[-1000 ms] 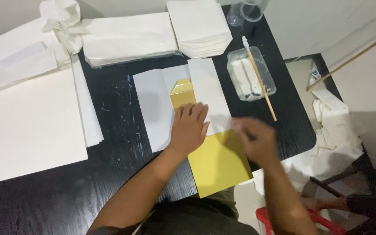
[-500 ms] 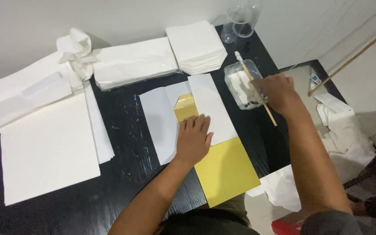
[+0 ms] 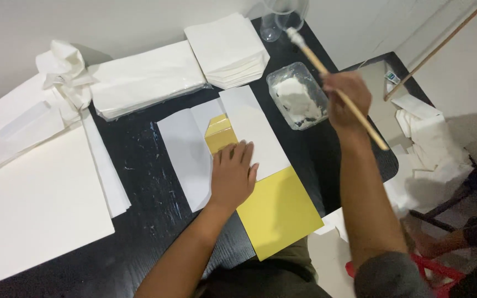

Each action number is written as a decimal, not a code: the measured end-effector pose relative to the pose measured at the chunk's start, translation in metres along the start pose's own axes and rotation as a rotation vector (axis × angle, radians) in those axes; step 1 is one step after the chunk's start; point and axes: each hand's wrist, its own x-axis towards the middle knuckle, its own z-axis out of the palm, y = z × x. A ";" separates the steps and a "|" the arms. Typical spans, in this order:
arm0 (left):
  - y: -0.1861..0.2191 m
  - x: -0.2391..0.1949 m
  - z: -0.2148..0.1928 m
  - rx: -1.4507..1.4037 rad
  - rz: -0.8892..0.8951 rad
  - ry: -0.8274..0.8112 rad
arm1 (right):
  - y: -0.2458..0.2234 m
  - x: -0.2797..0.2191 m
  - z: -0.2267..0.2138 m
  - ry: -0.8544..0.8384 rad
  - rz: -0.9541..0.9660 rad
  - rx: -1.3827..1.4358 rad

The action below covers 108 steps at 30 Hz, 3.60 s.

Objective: Folding paper sheets and applying glue with a brush to create envelopes or bags.

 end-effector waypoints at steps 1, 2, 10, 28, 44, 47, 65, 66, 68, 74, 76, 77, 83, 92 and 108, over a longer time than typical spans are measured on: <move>0.001 0.000 -0.001 -0.002 -0.008 -0.003 | -0.015 0.007 -0.010 -0.006 0.000 0.006; 0.003 -0.001 -0.002 0.056 -0.015 0.013 | -0.030 0.014 -0.020 -0.046 0.094 0.254; 0.007 0.003 -0.019 0.067 -0.016 -0.020 | -0.032 -0.003 0.015 0.370 0.356 0.546; 0.005 0.005 -0.010 0.090 0.002 -0.028 | -0.042 -0.012 0.008 0.037 0.395 0.479; 0.003 0.009 -0.015 0.094 -0.006 -0.030 | -0.040 -0.012 0.014 -0.021 0.331 0.459; 0.000 0.008 -0.012 0.099 0.005 -0.033 | -0.045 -0.012 0.017 -0.036 0.364 0.485; -0.005 0.009 -0.013 0.050 0.028 -0.063 | -0.046 -0.010 0.015 0.065 0.373 0.336; -0.005 0.009 -0.014 0.057 0.028 -0.063 | -0.046 -0.010 0.014 0.117 0.360 0.332; -0.005 0.009 -0.013 0.064 0.026 -0.055 | -0.037 -0.016 0.016 0.127 0.355 0.366; -0.006 0.006 -0.008 0.074 0.024 -0.053 | -0.045 -0.012 0.017 0.134 0.386 0.328; -0.006 0.008 -0.008 0.039 0.014 -0.054 | -0.040 -0.012 0.017 0.199 0.403 0.321; -0.006 0.007 -0.008 0.035 0.016 -0.054 | -0.039 -0.013 0.015 0.141 0.421 0.344; -0.005 0.008 -0.013 0.006 0.011 -0.081 | -0.040 -0.014 0.015 0.107 0.405 0.347; -0.005 0.007 -0.014 -0.003 0.020 -0.040 | -0.017 -0.024 0.016 0.338 0.705 0.540; 0.004 0.000 0.015 0.048 -0.216 0.114 | -0.063 -0.011 0.013 0.424 0.491 0.791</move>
